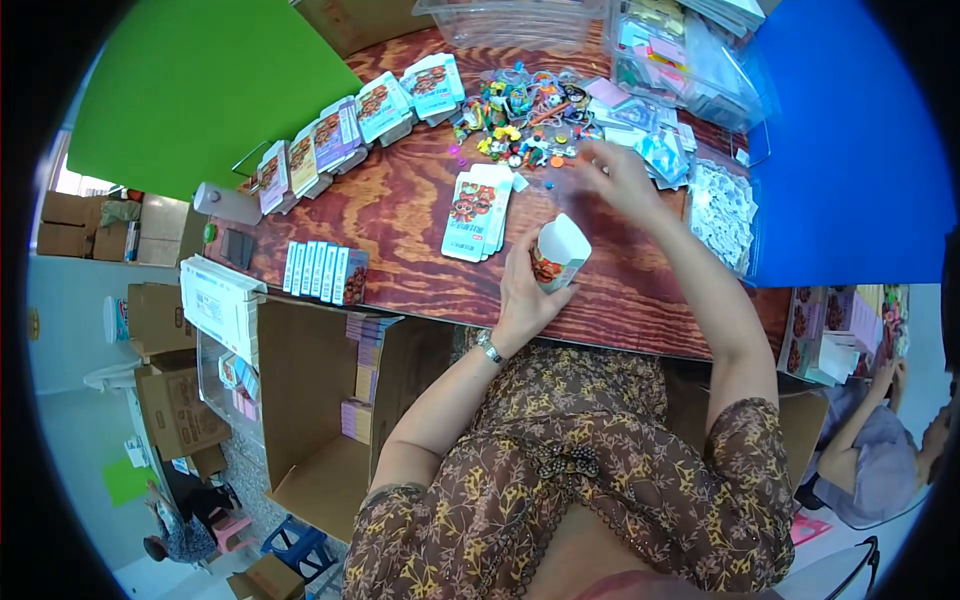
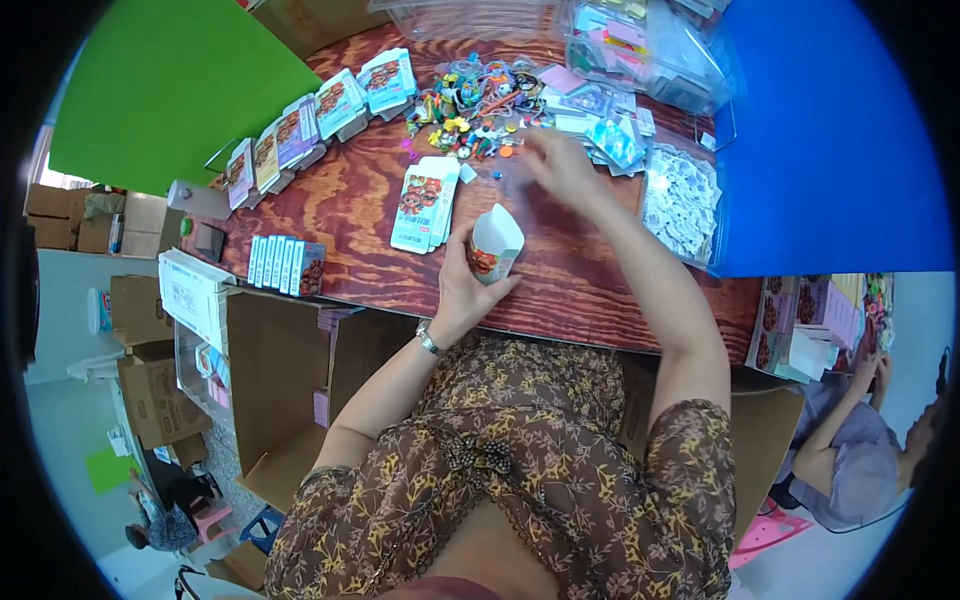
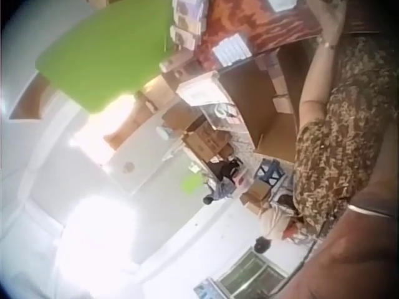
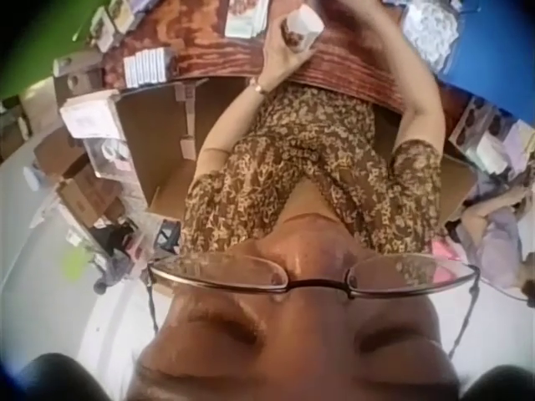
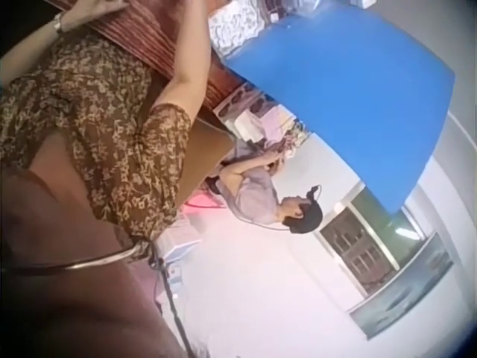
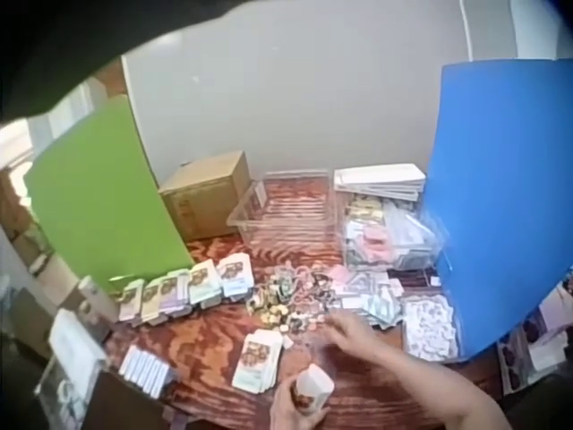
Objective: Sorting small colorful toy parts and placing them into containers for packaging.
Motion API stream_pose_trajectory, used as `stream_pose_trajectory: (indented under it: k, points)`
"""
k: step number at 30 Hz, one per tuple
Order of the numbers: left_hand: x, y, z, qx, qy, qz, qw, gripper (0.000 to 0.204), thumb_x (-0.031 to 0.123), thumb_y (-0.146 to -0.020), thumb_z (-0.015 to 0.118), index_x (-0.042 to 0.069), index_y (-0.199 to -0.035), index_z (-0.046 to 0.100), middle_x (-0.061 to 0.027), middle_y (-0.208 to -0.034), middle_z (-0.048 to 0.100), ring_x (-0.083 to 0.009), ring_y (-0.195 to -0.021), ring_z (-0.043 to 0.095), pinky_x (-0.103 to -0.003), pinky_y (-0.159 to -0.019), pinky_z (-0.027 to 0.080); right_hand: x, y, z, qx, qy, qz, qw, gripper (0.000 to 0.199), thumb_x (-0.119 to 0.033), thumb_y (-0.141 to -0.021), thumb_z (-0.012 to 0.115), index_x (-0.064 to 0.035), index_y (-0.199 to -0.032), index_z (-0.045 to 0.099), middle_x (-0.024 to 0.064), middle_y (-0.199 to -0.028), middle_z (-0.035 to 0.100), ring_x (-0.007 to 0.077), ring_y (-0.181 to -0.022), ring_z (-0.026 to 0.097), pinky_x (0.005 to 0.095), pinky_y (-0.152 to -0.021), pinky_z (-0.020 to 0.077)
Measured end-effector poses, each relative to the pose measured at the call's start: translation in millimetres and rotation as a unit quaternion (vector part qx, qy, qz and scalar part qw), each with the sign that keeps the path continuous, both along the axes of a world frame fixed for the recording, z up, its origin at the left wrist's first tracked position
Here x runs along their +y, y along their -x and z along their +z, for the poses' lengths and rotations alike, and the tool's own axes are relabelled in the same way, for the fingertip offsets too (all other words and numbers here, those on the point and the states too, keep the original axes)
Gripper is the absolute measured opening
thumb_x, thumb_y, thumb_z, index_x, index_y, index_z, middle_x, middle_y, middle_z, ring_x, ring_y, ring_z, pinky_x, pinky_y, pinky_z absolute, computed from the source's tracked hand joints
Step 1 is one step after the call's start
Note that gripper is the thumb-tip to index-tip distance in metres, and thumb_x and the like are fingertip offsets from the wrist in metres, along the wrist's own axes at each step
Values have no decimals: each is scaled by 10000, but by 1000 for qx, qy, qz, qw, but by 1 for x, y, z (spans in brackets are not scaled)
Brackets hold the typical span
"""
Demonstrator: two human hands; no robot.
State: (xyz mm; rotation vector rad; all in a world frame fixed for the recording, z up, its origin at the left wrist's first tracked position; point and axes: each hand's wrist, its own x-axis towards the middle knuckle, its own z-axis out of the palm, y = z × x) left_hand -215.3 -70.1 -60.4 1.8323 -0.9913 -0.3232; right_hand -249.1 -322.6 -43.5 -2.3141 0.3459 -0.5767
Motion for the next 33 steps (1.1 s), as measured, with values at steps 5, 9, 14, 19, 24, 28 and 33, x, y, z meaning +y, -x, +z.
stream_pose_trajectory:
  k: [5,9,14,19,24,28,33]
  points:
    - [-4,-5,-2,-57,76,39,995,981,98,-667,878,55,-1474,323,-190,-1328,531,-366,-1172,565,-445,-956,486,50,4,53,-79,-71,-15,994,406,-92,-910,658,-55,-1305,573,156,-1218,619,242,-980,673,357,-830,549]
    - [-12,-3,1,-77,103,48,991,965,69,-668,867,69,-1469,327,-182,-1317,537,-366,-1161,569,-450,-941,491,92,61,38,-181,165,33,969,380,-100,-834,763,-68,-1190,634,156,-1254,604,285,-1062,643,363,-827,558]
    - [-20,0,-11,-130,137,66,980,844,44,-707,854,59,-1366,327,-168,-1155,559,-302,-983,664,-398,-769,563,114,67,21,-185,212,-23,959,382,-122,-775,829,-75,-1123,682,159,-1266,601,303,-1036,652,370,-807,572]
    - [-25,8,-24,-83,159,74,981,833,17,-686,830,51,-1351,330,-187,-1223,507,-337,-1054,596,-411,-830,521,122,72,3,-174,117,-5,978,426,-65,-783,793,-76,-1194,683,157,-1144,664,303,-967,681,365,-762,577]
    - [-24,10,-36,-68,165,65,982,818,-5,-651,805,58,-1336,363,-204,-1265,501,-396,-1148,540,-453,-922,483,125,79,4,-137,59,2,989,377,-40,-818,749,-71,-1188,688,156,-1127,676,306,-972,681,392,-790,561]
    - [-25,9,-32,-96,186,52,977,768,-31,-639,793,63,-1301,417,-205,-1245,535,-402,-1140,556,-458,-917,495,126,82,7,-96,54,9,994,334,-38,-849,709,-70,-1181,689,157,-1136,674,331,-961,676,406,-827,552]
    - [-25,8,-19,-156,188,32,969,792,-29,-617,827,65,-1297,433,-207,-1212,556,-415,-1110,573,-475,-911,501,127,88,33,-97,-60,-36,993,252,-32,-937,628,-17,-1186,662,145,-1159,679,245,-1031,673,355,-866,541]
